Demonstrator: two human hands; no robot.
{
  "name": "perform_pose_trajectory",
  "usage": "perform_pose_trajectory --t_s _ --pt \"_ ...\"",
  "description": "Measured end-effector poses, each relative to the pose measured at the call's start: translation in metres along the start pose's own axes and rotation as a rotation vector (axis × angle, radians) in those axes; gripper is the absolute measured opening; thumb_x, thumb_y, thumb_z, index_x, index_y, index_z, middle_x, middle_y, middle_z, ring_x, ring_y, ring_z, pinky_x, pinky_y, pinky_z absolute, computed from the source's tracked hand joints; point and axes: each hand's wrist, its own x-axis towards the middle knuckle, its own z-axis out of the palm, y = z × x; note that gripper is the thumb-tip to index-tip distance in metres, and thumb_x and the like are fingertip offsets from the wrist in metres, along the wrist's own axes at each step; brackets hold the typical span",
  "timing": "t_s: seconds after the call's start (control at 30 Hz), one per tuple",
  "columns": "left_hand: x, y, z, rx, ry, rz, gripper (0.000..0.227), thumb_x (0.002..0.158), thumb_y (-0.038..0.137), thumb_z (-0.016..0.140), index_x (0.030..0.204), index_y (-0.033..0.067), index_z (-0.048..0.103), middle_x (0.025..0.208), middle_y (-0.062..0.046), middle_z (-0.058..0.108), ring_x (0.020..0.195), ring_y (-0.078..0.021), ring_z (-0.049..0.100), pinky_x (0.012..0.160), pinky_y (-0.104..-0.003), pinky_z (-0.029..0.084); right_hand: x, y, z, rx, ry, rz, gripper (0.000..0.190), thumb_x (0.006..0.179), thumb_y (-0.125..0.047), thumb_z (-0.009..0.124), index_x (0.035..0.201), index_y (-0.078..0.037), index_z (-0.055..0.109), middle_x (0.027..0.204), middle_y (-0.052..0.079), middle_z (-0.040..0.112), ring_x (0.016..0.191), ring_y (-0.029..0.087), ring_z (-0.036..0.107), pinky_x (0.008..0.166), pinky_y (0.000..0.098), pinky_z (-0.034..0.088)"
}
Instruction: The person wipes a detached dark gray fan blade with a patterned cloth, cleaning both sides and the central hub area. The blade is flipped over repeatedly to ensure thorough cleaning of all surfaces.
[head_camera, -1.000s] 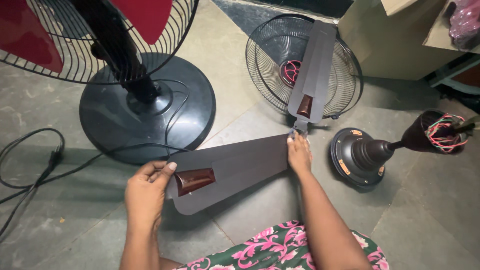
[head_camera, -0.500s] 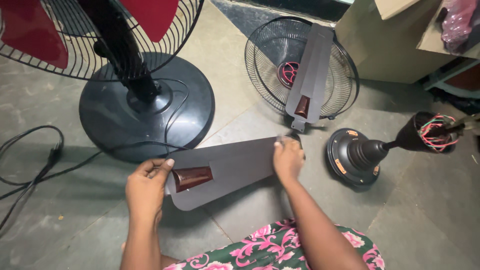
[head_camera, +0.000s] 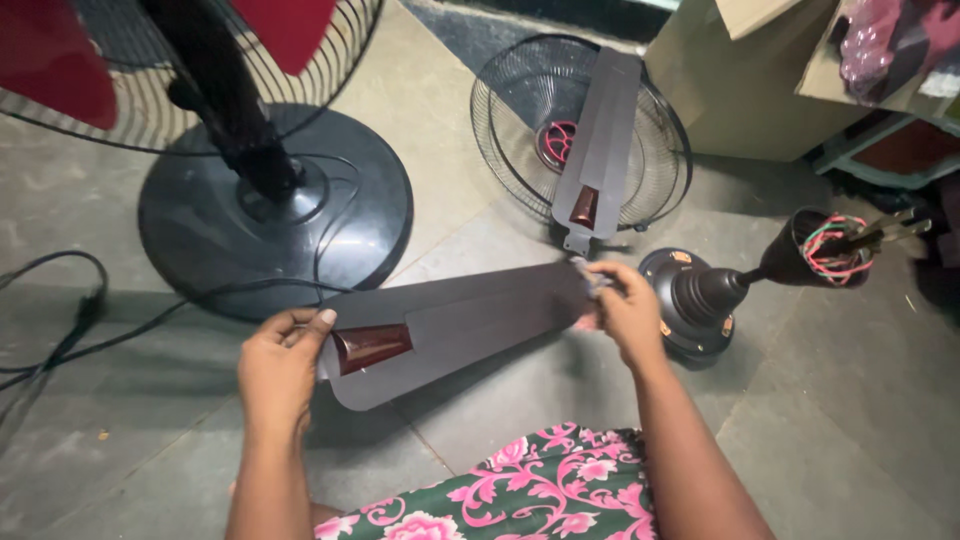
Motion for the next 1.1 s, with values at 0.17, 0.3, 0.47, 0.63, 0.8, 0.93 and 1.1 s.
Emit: perform_pose_trajectory --t_s 0.17,0.3,0.47,0.63,0.8,0.93,1.1 --pt "-0.005 0.009 0.003 0.049 0.014 -0.022 0.023 0.089 0.014 0.078 0.103 -0.0026 0.073 0.084 -0.005 0.074 0.069 -0.0081 0.063 0.060 -0.023 0.048 0.009 0.042 -0.010 -0.110 0.114 0.153 0.018 0.096 -0.014 0.061 0.110 -0.005 0.069 0.078 0.008 0.065 0.055 0.016 0.064 0.044 0.0323 0.051" --pt "-0.009 0.012 0.004 0.044 0.015 -0.044 0.022 0.090 0.014 0.077 0.104 -0.0021 0.074 0.083 -0.004 0.073 0.067 -0.0080 0.061 0.058 -0.023 0.045 0.037 0.071 0.007 -0.357 -0.049 0.144 0.040 0.110 -0.032 0.060 0.097 0.004 0.070 0.073 0.019 0.065 0.050 0.019 0.068 0.046 0.0317 0.050" --pt "-0.008 0.016 0.005 0.133 0.086 -0.042 0.022 0.089 0.014 0.079 0.104 -0.0021 0.075 0.084 -0.004 0.072 0.070 -0.0060 0.060 0.060 -0.021 0.046 0.050 0.088 0.012 -0.460 -0.055 -0.037 0.026 0.089 -0.025 0.069 0.096 -0.001 0.074 0.103 0.011 0.071 0.042 0.022 0.067 0.038 0.0345 0.053" --pt "-0.008 0.016 0.004 0.098 0.077 -0.059 0.022 0.089 0.013 0.079 0.105 -0.0018 0.075 0.084 -0.004 0.073 0.070 -0.0060 0.061 0.061 -0.020 0.047 0.065 0.119 -0.005 -0.445 0.183 0.187 0.024 0.085 -0.023 0.075 0.102 -0.006 0.071 0.107 0.012 0.073 0.043 0.028 0.067 0.039 0.0371 0.052" --pt "-0.010 0.017 0.004 0.080 0.077 -0.059 0.021 0.090 0.012 0.079 0.105 -0.0026 0.075 0.078 -0.001 0.068 0.066 -0.0051 0.056 0.057 -0.021 0.043 0.074 0.127 -0.007 -0.723 0.062 -0.286 0.015 0.082 -0.015 0.081 0.097 -0.011 0.081 0.088 0.013 0.076 0.063 0.025 0.073 0.057 0.0361 0.056" --pt "-0.011 0.017 0.004 0.089 0.086 -0.063 0.020 0.091 0.012 0.078 0.104 -0.0024 0.075 0.077 -0.001 0.067 0.063 -0.0054 0.055 0.054 -0.022 0.041 0.066 0.105 -0.004 -0.443 -0.114 0.286 0.014 0.087 -0.007 0.068 0.100 -0.007 0.072 0.092 0.014 0.076 0.056 0.034 0.069 0.052 0.0482 0.058" --pt "-0.010 0.018 0.003 0.067 0.068 -0.059 0.020 0.090 0.013 0.079 0.104 -0.0014 0.074 0.079 -0.002 0.070 0.064 -0.0052 0.056 0.055 -0.021 0.042 0.059 0.094 0.008 -0.633 -0.022 -0.243 0.026 0.081 0.000 0.071 0.106 -0.006 0.074 0.094 0.020 0.070 0.062 0.032 0.069 0.048 0.0425 0.060"
